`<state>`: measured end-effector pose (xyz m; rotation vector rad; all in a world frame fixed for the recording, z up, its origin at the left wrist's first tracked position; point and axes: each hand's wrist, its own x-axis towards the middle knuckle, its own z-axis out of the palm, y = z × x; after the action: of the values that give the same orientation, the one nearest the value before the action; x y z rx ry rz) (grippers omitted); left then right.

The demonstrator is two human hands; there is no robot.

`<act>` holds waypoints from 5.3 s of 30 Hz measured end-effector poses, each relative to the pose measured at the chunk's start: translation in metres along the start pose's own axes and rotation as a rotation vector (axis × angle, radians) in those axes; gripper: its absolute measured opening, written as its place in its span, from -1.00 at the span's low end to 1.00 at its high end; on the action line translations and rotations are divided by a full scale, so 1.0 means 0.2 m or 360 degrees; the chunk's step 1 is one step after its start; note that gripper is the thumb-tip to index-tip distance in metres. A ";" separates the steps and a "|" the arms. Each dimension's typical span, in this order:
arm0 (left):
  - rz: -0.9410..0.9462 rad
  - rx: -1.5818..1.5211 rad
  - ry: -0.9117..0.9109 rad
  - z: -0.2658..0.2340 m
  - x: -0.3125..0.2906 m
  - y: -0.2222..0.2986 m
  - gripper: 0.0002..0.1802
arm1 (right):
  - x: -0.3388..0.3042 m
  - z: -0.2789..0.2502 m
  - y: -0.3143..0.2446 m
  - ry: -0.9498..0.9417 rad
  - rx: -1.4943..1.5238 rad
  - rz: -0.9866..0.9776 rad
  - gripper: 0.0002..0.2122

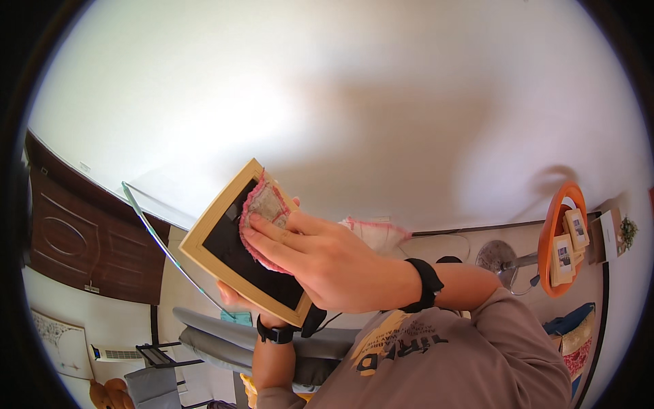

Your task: The person wipes the front and back of a wooden picture frame using a cloth and then hangs it on a wall hook.

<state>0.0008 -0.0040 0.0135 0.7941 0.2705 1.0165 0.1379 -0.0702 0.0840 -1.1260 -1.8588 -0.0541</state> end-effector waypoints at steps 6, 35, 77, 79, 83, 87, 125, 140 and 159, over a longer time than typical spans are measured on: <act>-0.0045 0.0022 -0.0055 0.03 0.02 -0.01 0.02 | -0.05 -0.02 0.01 -0.0129 -0.0155 0.0113 -0.48; 0.0028 0.0239 0.0073 0.11 0.01 0.01 0.03 | 0.02 0.01 -0.04 0.0061 0.0374 0.0239 -0.64; 0.0008 -0.0341 -0.0270 0.14 0.07 0.05 0.20 | -0.08 -0.04 0.06 -0.0358 0.0349 -0.0266 -0.62; -0.0045 -0.0366 -0.0337 0.10 0.07 0.05 0.17 | -0.05 -0.06 0.10 -0.0150 0.0172 -0.0063 -0.62; 0.0026 0.0106 0.0323 0.06 0.03 0.05 0.06 | -0.07 -0.04 0.09 -0.0137 -0.0324 0.0143 -0.58; 0.0160 -0.0150 0.0109 0.06 0.07 0.06 -0.01 | -0.16 -0.04 0.01 -0.0408 -0.0230 0.0171 -0.58; 0.0157 0.1131 -0.0245 0.25 0.09 -0.04 -0.04 | -1.03 -0.50 0.30 0.0948 0.0592 0.1446 -0.77; -0.0025 0.1319 -0.0142 0.07 0.27 -0.08 -0.35 | -2.88 -1.58 -0.16 0.2058 -0.0166 0.2505 -0.69; -0.0484 0.1656 0.0195 -0.06 0.42 -0.19 -0.53 | -3.44 -2.07 0.45 0.2182 -0.0322 0.2511 -0.70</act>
<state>0.0636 0.0616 -0.0084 1.5620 1.0409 0.5876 0.5855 -0.6714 -0.2154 -1.7082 0.4282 -0.0703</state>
